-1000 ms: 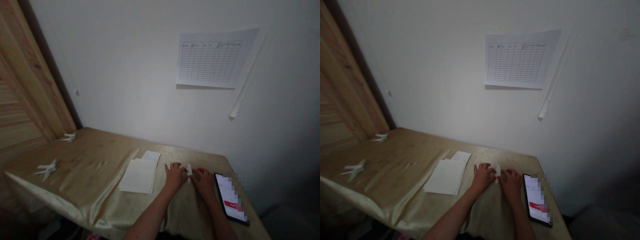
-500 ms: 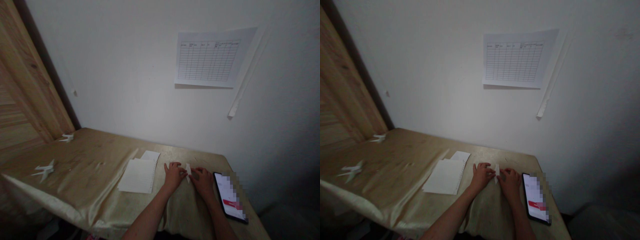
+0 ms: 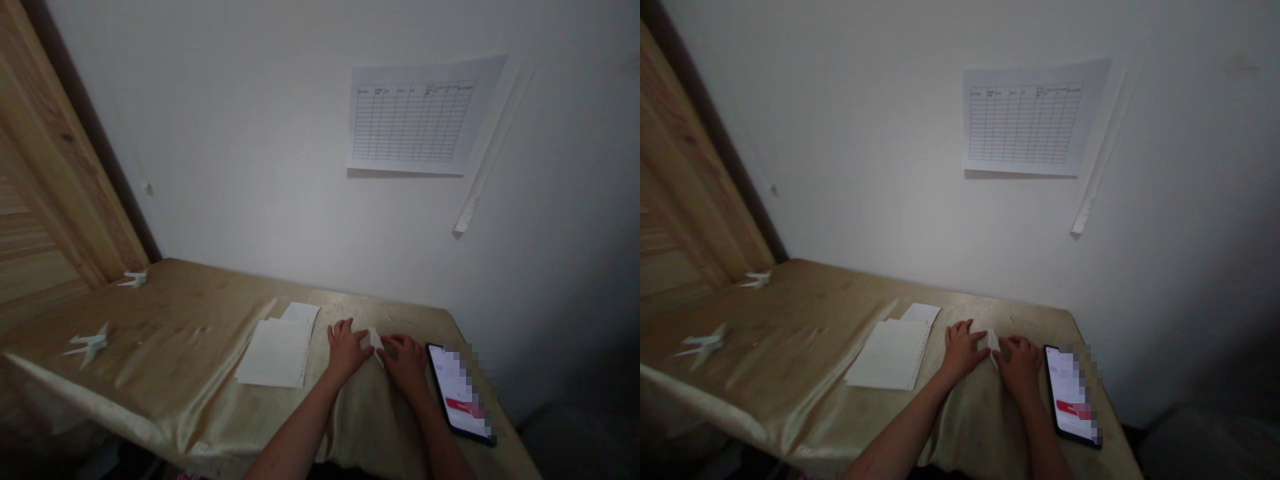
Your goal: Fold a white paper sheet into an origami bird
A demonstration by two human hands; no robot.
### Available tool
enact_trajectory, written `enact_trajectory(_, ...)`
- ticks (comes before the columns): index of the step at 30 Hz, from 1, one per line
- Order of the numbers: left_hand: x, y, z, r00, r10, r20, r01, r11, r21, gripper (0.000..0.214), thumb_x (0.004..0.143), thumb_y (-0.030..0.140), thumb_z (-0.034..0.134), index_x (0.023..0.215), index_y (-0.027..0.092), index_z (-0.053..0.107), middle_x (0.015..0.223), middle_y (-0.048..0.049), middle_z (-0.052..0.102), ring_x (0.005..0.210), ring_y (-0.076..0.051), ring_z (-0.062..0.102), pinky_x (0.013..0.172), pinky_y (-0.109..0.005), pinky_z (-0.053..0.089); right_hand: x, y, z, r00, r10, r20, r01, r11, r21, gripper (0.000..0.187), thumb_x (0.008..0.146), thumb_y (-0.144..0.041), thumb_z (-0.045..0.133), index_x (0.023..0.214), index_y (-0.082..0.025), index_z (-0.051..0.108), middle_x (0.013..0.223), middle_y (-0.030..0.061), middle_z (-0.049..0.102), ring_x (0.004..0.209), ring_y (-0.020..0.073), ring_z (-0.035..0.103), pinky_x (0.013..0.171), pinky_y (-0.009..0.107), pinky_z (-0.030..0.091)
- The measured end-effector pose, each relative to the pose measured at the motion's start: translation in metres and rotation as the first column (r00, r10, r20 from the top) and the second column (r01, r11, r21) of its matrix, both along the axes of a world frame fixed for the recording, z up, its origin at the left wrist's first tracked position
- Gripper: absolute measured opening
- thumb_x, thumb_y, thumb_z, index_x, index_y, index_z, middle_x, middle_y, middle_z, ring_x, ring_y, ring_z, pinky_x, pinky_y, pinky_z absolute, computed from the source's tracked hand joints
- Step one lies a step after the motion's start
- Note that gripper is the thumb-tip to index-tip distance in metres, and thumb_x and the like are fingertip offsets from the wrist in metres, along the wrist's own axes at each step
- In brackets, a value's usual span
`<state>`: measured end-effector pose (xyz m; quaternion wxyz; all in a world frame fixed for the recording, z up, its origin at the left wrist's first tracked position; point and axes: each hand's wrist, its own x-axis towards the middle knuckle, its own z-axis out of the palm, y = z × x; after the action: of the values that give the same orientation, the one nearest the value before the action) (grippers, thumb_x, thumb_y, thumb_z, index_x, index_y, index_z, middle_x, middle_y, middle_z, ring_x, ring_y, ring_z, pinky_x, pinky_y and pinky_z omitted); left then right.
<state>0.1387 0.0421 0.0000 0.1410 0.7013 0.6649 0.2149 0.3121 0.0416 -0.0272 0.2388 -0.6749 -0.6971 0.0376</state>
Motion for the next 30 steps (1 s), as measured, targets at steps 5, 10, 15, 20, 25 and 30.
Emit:
enact_trajectory(5,0.0014,-0.0023,0.0027,1.0,-0.021,0.01,0.021,1.0,0.003,0.041,0.077,0.057,0.07,0.117,0.047,0.07,0.152,-0.0017,0.044,0.142,-0.034,0.031,0.119,-0.061,0.008,0.0005,0.0013,-0.0017,1.0,-0.004,0.003,0.004,1.0,-0.004,0.03,0.089,-0.042,0.057,0.113,-0.033,0.073,0.119,0.0069,0.064,0.114,0.0276,0.053,0.104,0.044,0.031)
enact_trajectory(10,0.0016,-0.0032,0.0051,0.999,-0.03,0.027,0.03,1.0,0.0,0.035,0.076,0.058,0.071,0.108,0.046,0.074,0.15,0.0001,0.046,0.141,-0.034,0.032,0.119,-0.062,0.008,0.0013,0.0014,-0.0028,1.0,0.012,-0.015,-0.012,1.0,0.005,0.031,0.088,-0.041,0.058,0.114,-0.031,0.072,0.119,0.0081,0.063,0.113,0.0287,0.053,0.104,0.046,0.03)
enact_trajectory(15,0.0014,-0.0048,0.0066,0.999,-0.034,0.034,0.034,0.999,0.002,0.041,0.074,0.059,0.072,0.113,0.046,0.071,0.149,-0.0009,0.047,0.141,-0.035,0.033,0.119,-0.062,0.007,0.0014,0.0001,-0.0007,0.999,0.016,-0.052,-0.015,1.0,0.016,0.032,0.086,-0.039,0.06,0.115,-0.033,0.071,0.117,0.0072,0.064,0.113,0.0282,0.053,0.103,0.045,0.03)
enact_trajectory(20,0.0014,-0.005,0.0054,0.999,-0.034,0.01,0.034,0.999,0.005,0.047,0.073,0.06,0.074,0.117,0.046,0.069,0.149,-0.0034,0.047,0.141,-0.032,0.033,0.119,-0.061,0.007,0.0022,0.0015,-0.0023,0.994,0.055,-0.099,-0.053,0.998,0.022,0.027,0.082,-0.033,0.061,0.106,-0.029,0.072,0.114,0.0051,0.066,0.11,0.0253,0.055,0.102,0.04,0.031)
enact_trajectory(25,0.0015,-0.0037,0.0022,1.0,-0.029,0.012,0.028,0.999,0.018,0.049,0.072,0.06,0.075,0.118,0.045,0.069,0.149,-0.0033,0.047,0.14,-0.032,0.034,0.119,-0.061,0.008,0.0042,0.0015,-0.0048,0.985,0.062,-0.16,-0.054,0.997,0.053,0.025,0.079,-0.031,0.062,0.102,-0.024,0.07,0.109,0.0054,0.069,0.11,0.025,0.057,0.099,0.037,0.032)
enact_trajectory(30,0.0009,-0.0037,0.0022,0.999,-0.042,0.012,0.042,0.999,0.021,0.048,0.071,0.061,0.075,0.116,0.045,0.069,0.149,-0.0029,0.047,0.141,-0.034,0.033,0.118,-0.063,0.007,0.0041,0.0004,-0.0002,0.968,0.097,-0.231,-0.092,0.995,0.03,0.027,0.077,-0.029,0.061,0.102,-0.025,0.07,0.104,0.0037,0.072,0.105,0.0247,0.059,0.097,0.037,0.033)
